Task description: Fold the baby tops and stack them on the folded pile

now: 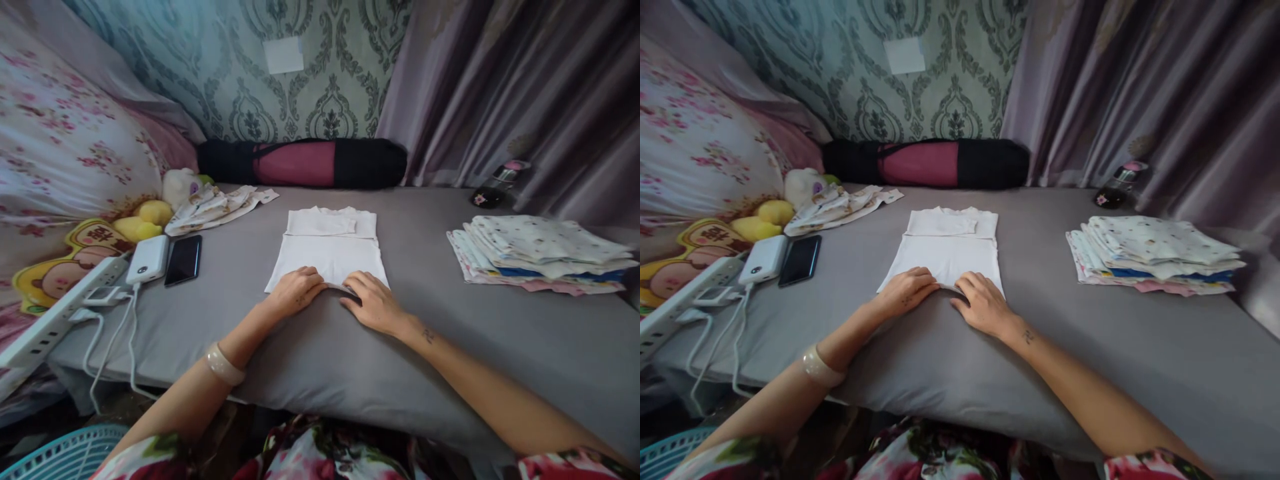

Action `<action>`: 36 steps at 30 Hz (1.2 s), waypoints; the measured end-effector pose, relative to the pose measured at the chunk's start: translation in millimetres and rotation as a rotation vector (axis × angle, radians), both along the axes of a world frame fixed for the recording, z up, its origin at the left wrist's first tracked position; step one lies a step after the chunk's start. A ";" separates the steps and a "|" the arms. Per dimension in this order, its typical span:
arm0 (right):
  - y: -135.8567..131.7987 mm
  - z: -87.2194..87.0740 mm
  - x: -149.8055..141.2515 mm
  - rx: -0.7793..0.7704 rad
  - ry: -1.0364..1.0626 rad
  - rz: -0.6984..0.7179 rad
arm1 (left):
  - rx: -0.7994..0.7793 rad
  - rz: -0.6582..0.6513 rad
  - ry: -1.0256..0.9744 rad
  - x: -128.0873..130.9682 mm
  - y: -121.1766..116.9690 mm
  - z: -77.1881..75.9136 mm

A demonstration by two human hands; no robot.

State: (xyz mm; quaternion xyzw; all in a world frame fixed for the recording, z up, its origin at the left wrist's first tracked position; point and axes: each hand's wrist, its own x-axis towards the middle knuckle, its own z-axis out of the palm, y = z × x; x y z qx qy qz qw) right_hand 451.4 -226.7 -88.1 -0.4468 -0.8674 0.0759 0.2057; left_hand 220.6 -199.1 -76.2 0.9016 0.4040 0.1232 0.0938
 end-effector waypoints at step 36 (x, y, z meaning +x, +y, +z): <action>138.2 5.3 36.1 -0.104 0.068 -0.814 | 0.054 0.802 -0.401 -33.3 146.6 -5.8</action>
